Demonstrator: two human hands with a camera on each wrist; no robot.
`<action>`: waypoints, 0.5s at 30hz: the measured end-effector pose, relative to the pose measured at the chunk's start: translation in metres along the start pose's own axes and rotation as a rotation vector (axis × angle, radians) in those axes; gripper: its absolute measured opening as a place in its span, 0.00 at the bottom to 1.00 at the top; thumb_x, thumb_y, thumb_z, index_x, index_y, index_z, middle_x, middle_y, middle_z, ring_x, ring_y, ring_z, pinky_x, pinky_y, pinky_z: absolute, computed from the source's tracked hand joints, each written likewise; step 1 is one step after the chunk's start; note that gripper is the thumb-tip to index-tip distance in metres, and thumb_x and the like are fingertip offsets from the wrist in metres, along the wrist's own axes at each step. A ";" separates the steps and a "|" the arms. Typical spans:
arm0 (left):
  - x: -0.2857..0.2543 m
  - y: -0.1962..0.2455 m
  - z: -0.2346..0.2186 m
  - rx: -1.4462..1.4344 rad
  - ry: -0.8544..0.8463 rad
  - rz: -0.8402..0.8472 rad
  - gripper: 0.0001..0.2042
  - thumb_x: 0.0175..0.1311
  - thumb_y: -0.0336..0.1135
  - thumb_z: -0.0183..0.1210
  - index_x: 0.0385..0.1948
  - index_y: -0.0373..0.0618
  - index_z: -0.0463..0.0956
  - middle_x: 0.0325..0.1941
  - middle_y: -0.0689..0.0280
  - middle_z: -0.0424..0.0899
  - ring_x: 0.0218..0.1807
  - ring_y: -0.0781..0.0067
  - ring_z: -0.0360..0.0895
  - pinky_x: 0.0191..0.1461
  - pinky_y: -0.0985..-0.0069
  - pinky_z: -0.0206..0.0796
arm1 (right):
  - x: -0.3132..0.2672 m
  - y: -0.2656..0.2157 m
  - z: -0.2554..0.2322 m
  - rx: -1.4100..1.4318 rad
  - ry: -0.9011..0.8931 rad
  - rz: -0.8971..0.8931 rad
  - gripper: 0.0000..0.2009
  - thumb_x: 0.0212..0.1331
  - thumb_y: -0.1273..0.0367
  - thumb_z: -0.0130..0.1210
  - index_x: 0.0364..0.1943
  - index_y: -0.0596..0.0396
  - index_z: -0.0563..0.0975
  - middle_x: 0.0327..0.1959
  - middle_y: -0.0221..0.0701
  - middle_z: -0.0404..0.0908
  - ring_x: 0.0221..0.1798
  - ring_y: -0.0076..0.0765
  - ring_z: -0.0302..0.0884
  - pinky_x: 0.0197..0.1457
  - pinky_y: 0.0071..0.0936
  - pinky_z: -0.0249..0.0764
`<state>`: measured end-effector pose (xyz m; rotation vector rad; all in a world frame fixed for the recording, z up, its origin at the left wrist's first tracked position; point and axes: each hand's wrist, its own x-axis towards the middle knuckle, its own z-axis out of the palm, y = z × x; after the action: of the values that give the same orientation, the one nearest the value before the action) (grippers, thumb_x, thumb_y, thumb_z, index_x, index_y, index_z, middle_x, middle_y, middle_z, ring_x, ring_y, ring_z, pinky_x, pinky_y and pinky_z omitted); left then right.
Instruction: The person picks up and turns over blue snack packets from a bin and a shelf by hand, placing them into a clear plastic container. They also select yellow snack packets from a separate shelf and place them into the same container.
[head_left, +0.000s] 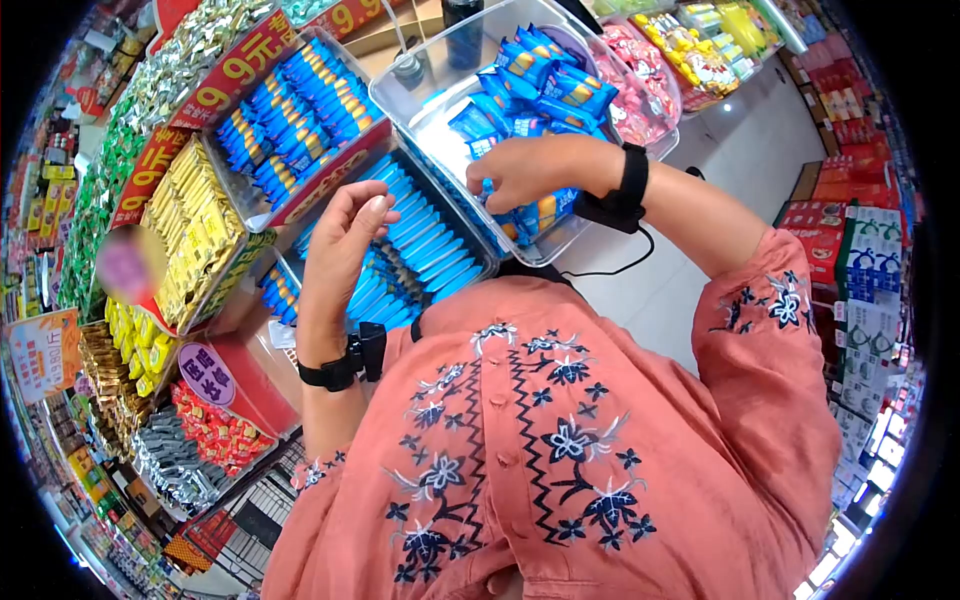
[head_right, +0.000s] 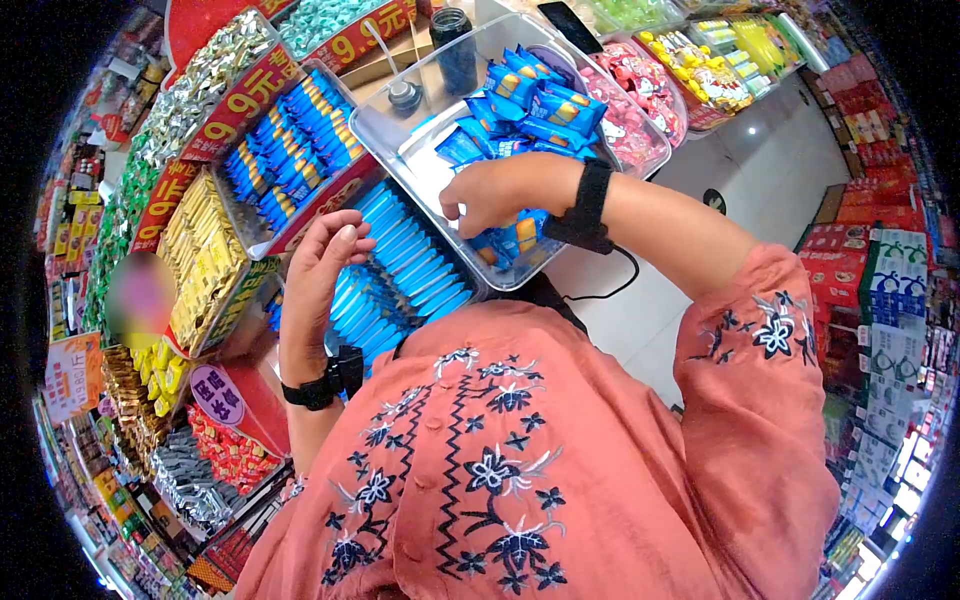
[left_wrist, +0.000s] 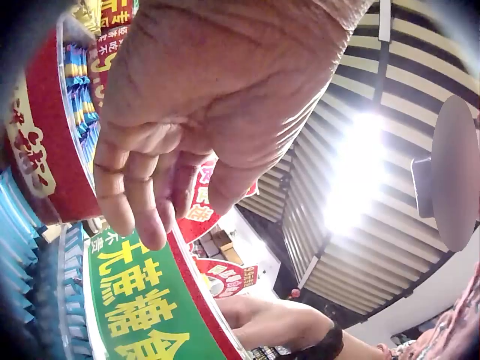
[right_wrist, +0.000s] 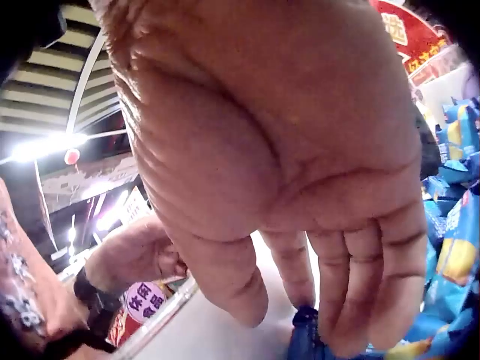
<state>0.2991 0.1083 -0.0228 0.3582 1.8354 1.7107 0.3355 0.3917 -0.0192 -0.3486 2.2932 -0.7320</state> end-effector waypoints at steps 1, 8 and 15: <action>-0.001 0.000 0.000 0.002 -0.004 -0.004 0.16 0.74 0.41 0.56 0.55 0.40 0.75 0.50 0.62 0.82 0.49 0.76 0.81 0.54 0.77 0.71 | 0.004 0.000 0.004 -0.045 0.004 0.006 0.19 0.57 0.63 0.59 0.50 0.58 0.79 0.45 0.45 0.85 0.47 0.51 0.83 0.49 0.40 0.77; -0.004 -0.006 0.000 -0.002 -0.032 -0.028 0.16 0.74 0.43 0.56 0.54 0.40 0.75 0.49 0.66 0.81 0.48 0.77 0.79 0.52 0.79 0.69 | 0.004 -0.002 0.013 -0.088 0.093 0.017 0.15 0.57 0.64 0.58 0.46 0.56 0.78 0.41 0.44 0.85 0.47 0.55 0.82 0.49 0.44 0.75; -0.008 -0.010 -0.005 0.023 -0.041 -0.014 0.18 0.75 0.43 0.54 0.56 0.40 0.75 0.52 0.63 0.81 0.49 0.75 0.80 0.54 0.77 0.71 | -0.005 -0.013 -0.012 0.055 0.068 0.137 0.11 0.55 0.67 0.58 0.40 0.57 0.77 0.31 0.37 0.82 0.34 0.35 0.82 0.32 0.35 0.74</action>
<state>0.3042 0.0989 -0.0304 0.3866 1.8252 1.6622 0.3320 0.3883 -0.0017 -0.1410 2.3288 -0.7458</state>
